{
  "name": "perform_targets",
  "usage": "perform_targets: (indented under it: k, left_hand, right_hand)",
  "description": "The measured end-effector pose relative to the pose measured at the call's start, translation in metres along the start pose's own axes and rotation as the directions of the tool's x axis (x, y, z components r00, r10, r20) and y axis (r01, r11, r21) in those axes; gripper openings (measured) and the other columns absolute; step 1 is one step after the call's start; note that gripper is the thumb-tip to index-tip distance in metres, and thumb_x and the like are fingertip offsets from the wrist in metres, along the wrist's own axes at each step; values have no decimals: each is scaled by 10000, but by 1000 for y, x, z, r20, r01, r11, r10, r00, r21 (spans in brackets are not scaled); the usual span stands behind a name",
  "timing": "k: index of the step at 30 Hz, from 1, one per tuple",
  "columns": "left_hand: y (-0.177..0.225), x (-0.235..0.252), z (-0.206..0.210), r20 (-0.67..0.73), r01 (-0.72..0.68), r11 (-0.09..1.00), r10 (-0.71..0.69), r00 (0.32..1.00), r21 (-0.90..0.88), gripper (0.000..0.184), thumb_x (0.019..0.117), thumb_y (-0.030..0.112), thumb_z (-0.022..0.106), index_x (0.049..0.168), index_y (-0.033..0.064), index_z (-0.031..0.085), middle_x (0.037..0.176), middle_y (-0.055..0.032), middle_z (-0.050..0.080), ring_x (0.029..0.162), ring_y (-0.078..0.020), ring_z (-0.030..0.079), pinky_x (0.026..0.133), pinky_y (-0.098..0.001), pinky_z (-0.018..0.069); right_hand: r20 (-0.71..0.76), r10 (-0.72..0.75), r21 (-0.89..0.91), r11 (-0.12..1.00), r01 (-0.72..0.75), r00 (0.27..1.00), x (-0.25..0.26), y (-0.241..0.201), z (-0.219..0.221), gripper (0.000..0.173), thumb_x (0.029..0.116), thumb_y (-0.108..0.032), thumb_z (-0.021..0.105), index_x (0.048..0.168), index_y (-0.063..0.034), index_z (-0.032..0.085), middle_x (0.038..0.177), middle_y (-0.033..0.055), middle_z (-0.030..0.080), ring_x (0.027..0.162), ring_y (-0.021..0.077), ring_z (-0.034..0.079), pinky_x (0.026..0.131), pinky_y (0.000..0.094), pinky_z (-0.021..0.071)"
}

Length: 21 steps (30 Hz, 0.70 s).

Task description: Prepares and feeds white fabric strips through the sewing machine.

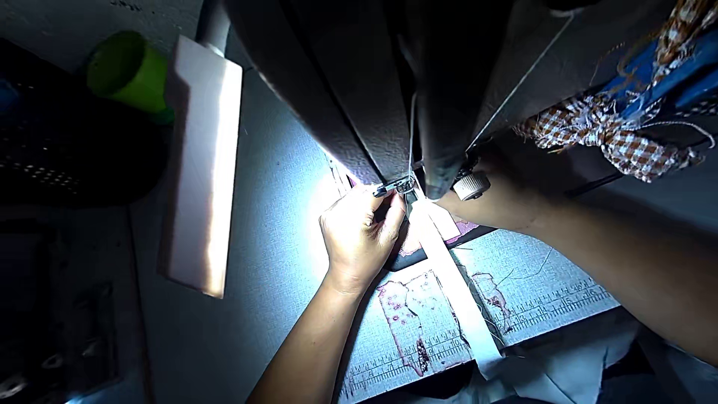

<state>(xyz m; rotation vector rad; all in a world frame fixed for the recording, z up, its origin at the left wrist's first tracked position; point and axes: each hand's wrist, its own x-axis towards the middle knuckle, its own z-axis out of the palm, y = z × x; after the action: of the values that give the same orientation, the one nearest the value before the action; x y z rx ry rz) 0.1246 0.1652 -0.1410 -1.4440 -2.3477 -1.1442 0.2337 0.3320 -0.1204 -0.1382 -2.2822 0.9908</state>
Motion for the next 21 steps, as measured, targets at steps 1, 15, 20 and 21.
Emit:
perform_targets:
  k: [1, 15, 20, 21]
  left_hand:
    - [1, 0, 0, -10, -12, 1000, 12, 1000, 20, 133, 949, 166, 671, 923, 73, 762, 810, -23, 712, 745, -77, 660, 686, -277, 530]
    - [0, 0, 0, 4, 13, 1000, -13, 1000, -1, 133, 947, 169, 683, 876, 92, 764, 772, 4, 701, 721, -59, 645, 686, -286, 518]
    - [0, -1, 0, 13, 24, 999, -24, 1000, 22, 152, 951, 187, 681, 847, 98, 748, 715, 19, 654, 647, -48, 584, 629, -271, 475]
    - [1, 0, 0, 14, 26, 999, -26, 1000, 33, 153, 953, 195, 677, 850, 105, 747, 715, 22, 652, 649, -47, 583, 631, -274, 469]
  right_hand:
    - [-15, -17, 15, 1000, 17, 1000, 1, 0, 0, 138, 841, -45, 702, 960, 0, 755, 894, 111, 730, 878, 67, 664, 828, 169, 490]
    - [5, -67, 32, 997, 67, 998, 5, 12, 3, 82, 844, -56, 703, 906, -43, 755, 860, 71, 716, 828, 31, 637, 787, 140, 481]
    - [20, -57, 22, 998, 57, 998, 7, 12, 3, 53, 854, -55, 695, 875, -50, 744, 834, 60, 711, 807, 29, 638, 768, 145, 488]
    - [23, -79, 20, 997, 78, 997, 7, 14, 3, 52, 862, -60, 688, 871, -53, 738, 826, 59, 704, 799, 32, 635, 759, 147, 487]
